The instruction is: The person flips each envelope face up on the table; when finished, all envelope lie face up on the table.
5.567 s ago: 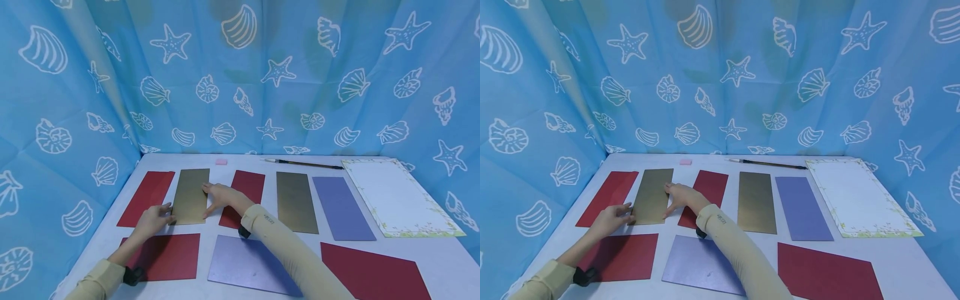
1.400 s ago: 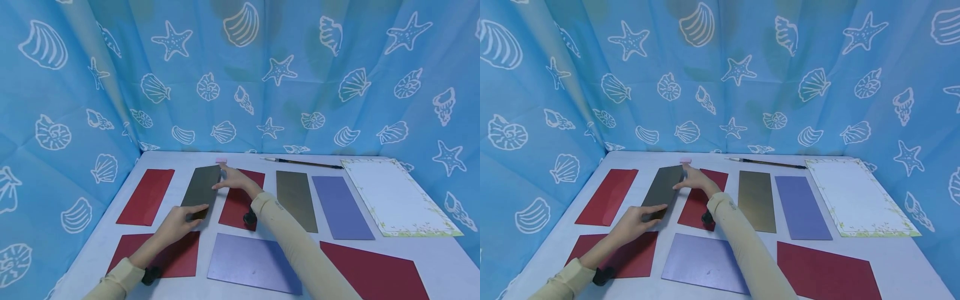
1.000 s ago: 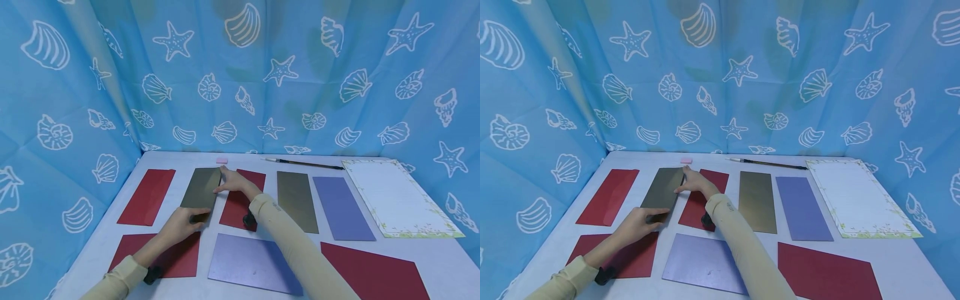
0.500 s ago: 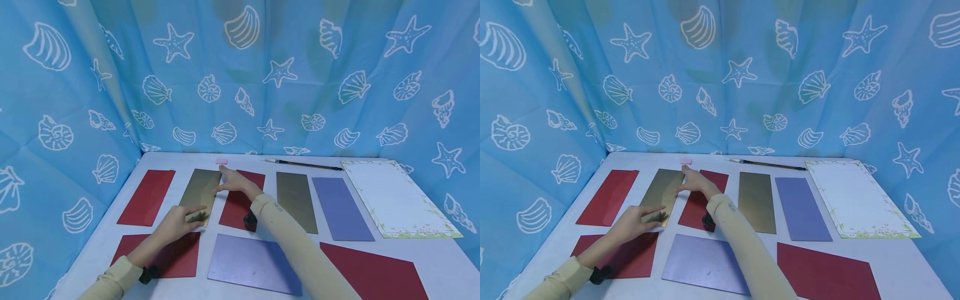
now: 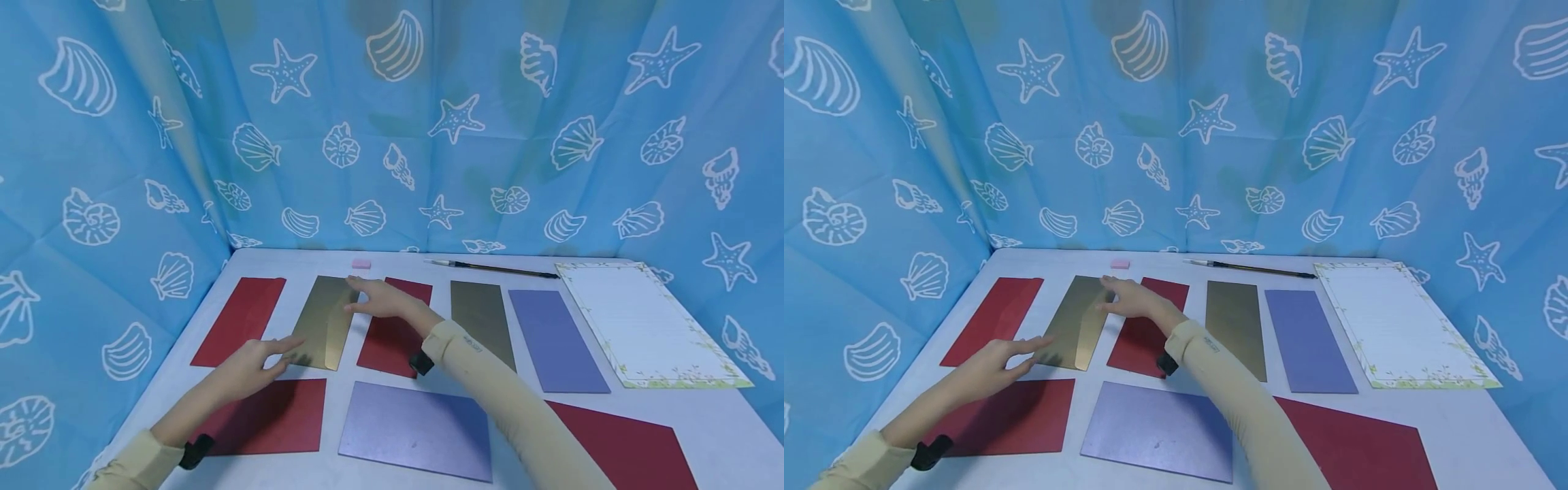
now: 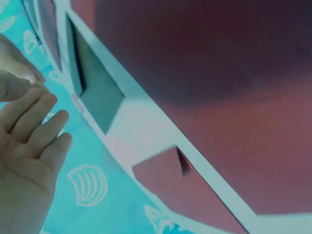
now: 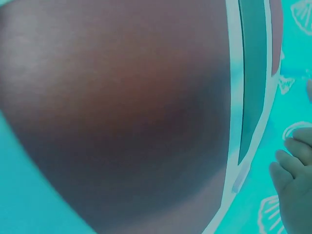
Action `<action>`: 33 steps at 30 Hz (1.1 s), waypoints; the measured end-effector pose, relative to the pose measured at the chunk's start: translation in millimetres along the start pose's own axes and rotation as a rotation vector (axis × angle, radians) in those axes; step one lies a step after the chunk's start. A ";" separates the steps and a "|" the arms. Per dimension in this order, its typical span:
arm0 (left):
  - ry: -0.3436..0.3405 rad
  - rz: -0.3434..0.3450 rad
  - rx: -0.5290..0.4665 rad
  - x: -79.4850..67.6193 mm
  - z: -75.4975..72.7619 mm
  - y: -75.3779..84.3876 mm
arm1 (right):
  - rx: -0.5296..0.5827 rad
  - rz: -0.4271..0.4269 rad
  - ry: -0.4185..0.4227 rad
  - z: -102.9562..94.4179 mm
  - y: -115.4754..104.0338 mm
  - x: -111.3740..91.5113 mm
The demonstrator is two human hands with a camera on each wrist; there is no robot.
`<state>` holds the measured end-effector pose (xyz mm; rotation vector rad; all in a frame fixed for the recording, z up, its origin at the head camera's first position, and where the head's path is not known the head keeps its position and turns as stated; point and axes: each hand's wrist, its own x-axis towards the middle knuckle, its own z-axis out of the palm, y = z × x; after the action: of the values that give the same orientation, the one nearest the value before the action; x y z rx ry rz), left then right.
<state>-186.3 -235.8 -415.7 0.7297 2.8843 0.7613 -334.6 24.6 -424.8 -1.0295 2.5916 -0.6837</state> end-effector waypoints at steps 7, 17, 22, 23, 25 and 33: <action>-0.103 -0.070 0.098 -5.1 8.0 -2.6 | -0.159 -0.032 -0.186 13.2 -14.0 -12.4; -0.131 -0.194 0.154 0.5 22.5 -2.7 | -0.231 -0.083 -0.246 29.6 -27.4 -15.8; -0.143 -0.216 0.137 1.6 21.9 -2.9 | -0.233 -0.084 -0.250 30.3 -26.8 -12.6; -0.146 -0.216 0.134 1.8 21.4 -2.7 | -0.236 -0.085 -0.251 30.3 -26.2 -11.8; -0.152 -0.214 0.133 2.0 20.7 -2.1 | -0.238 -0.087 -0.250 30.2 -25.0 -10.7; -0.174 -0.200 0.137 2.2 19.7 1.5 | -0.214 -0.094 -0.231 27.1 -23.9 -9.6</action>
<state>-184.0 -224.8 -432.0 0.4816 2.8146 0.4567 -303.1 7.3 -434.8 -1.2208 2.4643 -0.2890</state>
